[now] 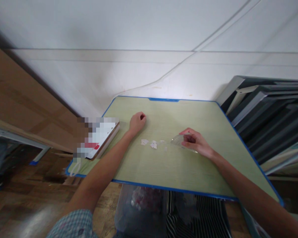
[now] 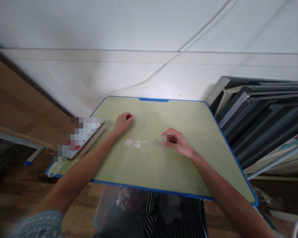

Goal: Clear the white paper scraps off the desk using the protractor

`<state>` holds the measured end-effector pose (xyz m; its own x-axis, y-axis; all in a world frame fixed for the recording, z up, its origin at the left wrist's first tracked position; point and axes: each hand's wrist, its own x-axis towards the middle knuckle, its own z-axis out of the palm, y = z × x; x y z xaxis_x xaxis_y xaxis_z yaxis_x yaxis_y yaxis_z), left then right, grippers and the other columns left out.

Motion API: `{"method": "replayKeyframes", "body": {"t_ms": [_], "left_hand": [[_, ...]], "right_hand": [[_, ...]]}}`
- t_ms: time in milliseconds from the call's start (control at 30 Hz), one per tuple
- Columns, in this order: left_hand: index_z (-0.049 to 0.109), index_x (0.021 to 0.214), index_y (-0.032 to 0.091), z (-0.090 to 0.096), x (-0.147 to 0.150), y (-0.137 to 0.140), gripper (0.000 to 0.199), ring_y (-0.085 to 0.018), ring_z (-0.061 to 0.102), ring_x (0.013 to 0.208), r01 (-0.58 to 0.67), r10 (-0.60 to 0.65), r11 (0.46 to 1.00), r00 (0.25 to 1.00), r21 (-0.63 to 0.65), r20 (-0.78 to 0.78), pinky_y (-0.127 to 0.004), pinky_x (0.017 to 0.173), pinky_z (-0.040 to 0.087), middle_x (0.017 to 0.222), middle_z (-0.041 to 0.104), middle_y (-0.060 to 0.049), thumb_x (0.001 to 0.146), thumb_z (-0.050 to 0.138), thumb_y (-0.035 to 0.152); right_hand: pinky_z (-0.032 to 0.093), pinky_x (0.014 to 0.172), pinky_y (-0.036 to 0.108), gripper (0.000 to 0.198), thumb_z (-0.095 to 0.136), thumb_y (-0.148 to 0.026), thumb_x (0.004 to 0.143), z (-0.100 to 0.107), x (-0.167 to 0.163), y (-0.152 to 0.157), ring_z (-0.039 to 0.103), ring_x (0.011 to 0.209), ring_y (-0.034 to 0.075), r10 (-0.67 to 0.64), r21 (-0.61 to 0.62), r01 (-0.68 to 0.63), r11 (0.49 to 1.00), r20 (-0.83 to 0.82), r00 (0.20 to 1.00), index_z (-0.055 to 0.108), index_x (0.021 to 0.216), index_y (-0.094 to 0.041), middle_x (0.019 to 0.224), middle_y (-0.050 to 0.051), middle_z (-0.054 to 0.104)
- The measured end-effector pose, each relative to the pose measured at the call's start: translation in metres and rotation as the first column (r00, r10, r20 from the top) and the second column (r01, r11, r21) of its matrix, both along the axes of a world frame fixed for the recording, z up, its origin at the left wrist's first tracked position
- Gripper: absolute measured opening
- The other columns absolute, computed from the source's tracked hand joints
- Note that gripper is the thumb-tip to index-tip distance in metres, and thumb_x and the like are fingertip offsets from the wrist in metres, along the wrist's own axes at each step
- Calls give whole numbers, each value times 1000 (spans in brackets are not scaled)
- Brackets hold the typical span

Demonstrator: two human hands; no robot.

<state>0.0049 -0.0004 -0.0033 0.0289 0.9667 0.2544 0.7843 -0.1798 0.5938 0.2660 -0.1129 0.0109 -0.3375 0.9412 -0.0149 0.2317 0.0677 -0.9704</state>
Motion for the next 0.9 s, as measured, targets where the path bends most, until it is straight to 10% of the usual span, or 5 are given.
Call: {"method": "replayKeyframes", "body": {"t_ms": [533,900], "left_hand": [[58,70,16,1,0,-1,17,-13,51,68,5,-5,1000,1000,16,-4,-25,66,38,72,62,-4,72,43,23],[58,70,16,2,1,-2,18,-13,51,66,1,-1,1000,1000,5,-19,-25,65,39,72,62,-4,72,42,22]], "right_hand": [[30,46,22,33,62,-37,66,-5,-6,0,38,48,9,-202,172,178,969,132,970,48,89,-18,54,-7,39],[34,48,23,30,60,-39,72,-14,1,0,40,53,10,-43,202,-4,979,227,973,48,91,-18,60,-4,42]]}}
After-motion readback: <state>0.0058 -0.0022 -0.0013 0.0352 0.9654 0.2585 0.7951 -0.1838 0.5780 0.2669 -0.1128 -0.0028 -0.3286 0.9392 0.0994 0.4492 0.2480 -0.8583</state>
